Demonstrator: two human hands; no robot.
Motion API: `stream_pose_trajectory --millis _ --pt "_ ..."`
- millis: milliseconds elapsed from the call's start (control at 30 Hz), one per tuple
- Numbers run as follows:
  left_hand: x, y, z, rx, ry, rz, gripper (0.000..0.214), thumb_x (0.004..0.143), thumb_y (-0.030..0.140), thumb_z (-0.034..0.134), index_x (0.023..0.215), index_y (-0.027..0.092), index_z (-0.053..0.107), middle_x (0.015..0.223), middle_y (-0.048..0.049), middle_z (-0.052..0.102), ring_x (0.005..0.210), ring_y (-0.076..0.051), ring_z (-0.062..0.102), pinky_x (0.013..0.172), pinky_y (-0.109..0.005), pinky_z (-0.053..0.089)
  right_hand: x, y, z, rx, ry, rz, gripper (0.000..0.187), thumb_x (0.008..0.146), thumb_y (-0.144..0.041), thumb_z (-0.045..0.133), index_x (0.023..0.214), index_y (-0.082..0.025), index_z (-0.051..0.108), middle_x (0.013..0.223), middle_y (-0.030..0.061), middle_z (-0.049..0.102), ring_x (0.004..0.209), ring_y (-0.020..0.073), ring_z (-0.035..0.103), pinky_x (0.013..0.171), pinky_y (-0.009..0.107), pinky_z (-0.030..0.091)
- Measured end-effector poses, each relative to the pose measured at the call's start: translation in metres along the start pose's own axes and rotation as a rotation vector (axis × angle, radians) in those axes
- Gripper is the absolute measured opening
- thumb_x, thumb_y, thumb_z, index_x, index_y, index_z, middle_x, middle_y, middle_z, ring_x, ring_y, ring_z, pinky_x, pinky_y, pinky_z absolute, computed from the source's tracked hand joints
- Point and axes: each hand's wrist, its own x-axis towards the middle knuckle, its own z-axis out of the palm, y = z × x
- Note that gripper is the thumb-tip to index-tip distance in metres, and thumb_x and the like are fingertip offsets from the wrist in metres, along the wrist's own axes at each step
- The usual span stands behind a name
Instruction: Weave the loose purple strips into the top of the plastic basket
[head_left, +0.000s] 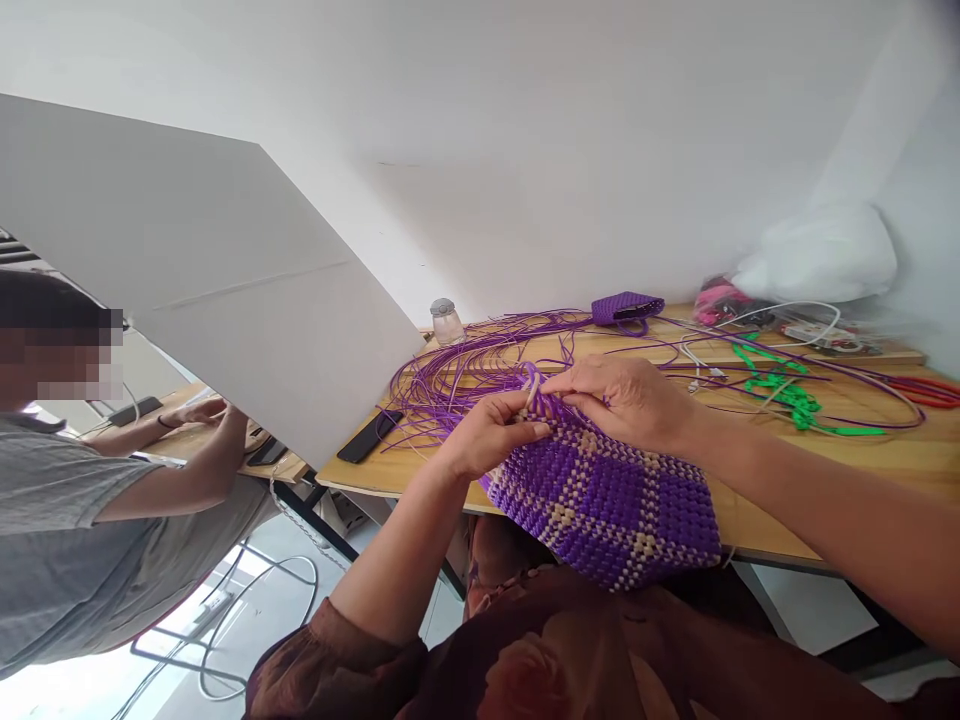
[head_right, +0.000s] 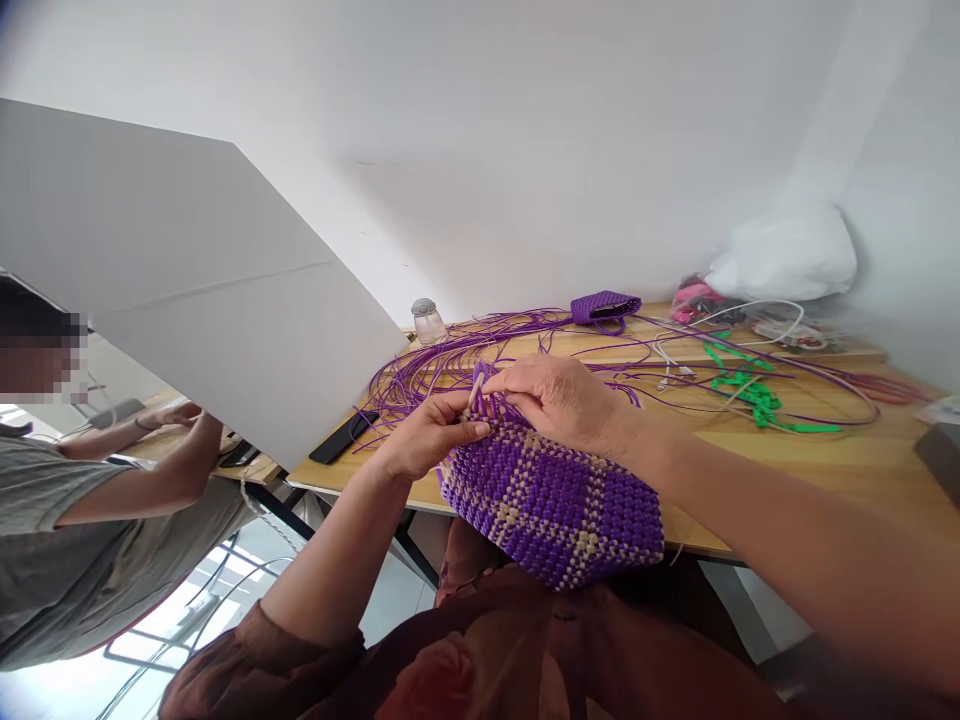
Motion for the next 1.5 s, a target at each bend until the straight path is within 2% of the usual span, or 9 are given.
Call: stream_pose_trajectory --millis 367,533,767,1000,1100,1200,1300,1400,1500 --pt "-0.004 0.001 0.001 -0.007 -0.008 -0.003 0.022 0.075 0.030 0.080 0.090 0.015 0.074 0.084 -0.0024 0.069 0.076 -0.013 0.060 0.077 -0.028 0.046 0.006 0.006 0.010 -0.172 0.019 -0.131 0.024 0.095 -0.014 0.051 0.101 -0.018 0.074 0.095 0.0073 0.076 0.087 0.0192 0.069 0.082 0.032 0.053" --pt "-0.004 0.000 0.004 -0.025 0.033 -0.018 0.025 0.074 0.032 0.080 0.091 0.014 0.074 0.085 -0.0030 0.070 0.075 -0.014 0.060 0.075 -0.028 0.046 0.000 0.008 0.001 -0.478 0.057 -0.237 0.021 0.095 -0.015 0.051 0.095 -0.016 0.072 0.095 0.0090 0.073 0.090 0.0224 0.063 0.083 0.037 0.051" --pt "-0.003 -0.003 0.004 -0.010 0.087 -0.005 0.025 0.072 0.033 0.082 0.088 0.014 0.074 0.080 -0.0013 0.068 0.071 -0.012 0.058 0.072 -0.026 0.043 -0.014 0.004 -0.013 -0.496 0.115 -0.326 0.019 0.094 -0.013 0.054 0.099 -0.016 0.071 0.099 0.0103 0.073 0.093 0.0226 0.064 0.087 0.038 0.053" --pt "-0.003 -0.002 0.011 0.009 0.141 -0.013 0.027 0.070 0.033 0.081 0.088 0.015 0.075 0.082 -0.0024 0.070 0.071 -0.014 0.060 0.071 -0.027 0.045 -0.015 -0.003 -0.013 -0.447 0.200 -0.199 0.023 0.091 -0.016 0.058 0.106 -0.023 0.074 0.109 0.0093 0.075 0.105 0.0268 0.065 0.095 0.043 0.052" --pt "-0.003 -0.005 0.013 0.031 0.175 -0.008 0.027 0.071 0.034 0.081 0.089 0.015 0.075 0.080 -0.0021 0.070 0.069 -0.014 0.060 0.069 -0.027 0.045 -0.010 -0.014 -0.003 -0.377 0.144 -0.006 0.017 0.091 -0.019 0.056 0.089 -0.021 0.073 0.089 0.0084 0.075 0.084 0.0242 0.067 0.078 0.039 0.052" --pt "-0.005 -0.006 0.014 0.056 0.198 0.001 0.030 0.071 0.035 0.081 0.091 0.015 0.075 0.081 -0.0028 0.071 0.069 -0.015 0.061 0.070 -0.028 0.046 -0.005 -0.027 0.002 -0.109 0.031 0.347 0.020 0.091 -0.028 0.057 0.076 -0.021 0.067 0.064 0.0020 0.067 0.058 0.0170 0.060 0.055 0.032 0.045" --pt "-0.006 -0.005 0.015 0.091 0.191 0.025 0.033 0.071 0.039 0.082 0.092 0.015 0.075 0.081 -0.0033 0.071 0.069 -0.015 0.060 0.070 -0.028 0.046 -0.003 -0.033 0.000 0.289 -0.050 0.593 0.020 0.089 -0.037 0.062 0.077 -0.022 0.067 0.057 -0.0017 0.064 0.048 0.0130 0.058 0.047 0.026 0.045" --pt "-0.006 -0.004 0.015 0.117 0.179 0.053 0.036 0.070 0.041 0.082 0.092 0.014 0.075 0.078 -0.0025 0.069 0.068 -0.013 0.057 0.067 -0.026 0.043 -0.001 -0.035 0.001 0.546 -0.051 0.693 0.017 0.086 -0.038 0.066 0.088 -0.021 0.071 0.060 -0.0005 0.068 0.049 0.0136 0.063 0.047 0.025 0.052" --pt "-0.005 -0.004 0.015 0.132 0.197 0.064 0.037 0.066 0.042 0.085 0.087 0.013 0.075 0.074 -0.0012 0.066 0.067 -0.012 0.053 0.063 -0.024 0.039 -0.001 -0.037 0.008 0.595 0.007 0.675 0.016 0.085 -0.036 0.069 0.088 -0.021 0.074 0.062 0.0002 0.070 0.050 0.0134 0.063 0.047 0.025 0.052"
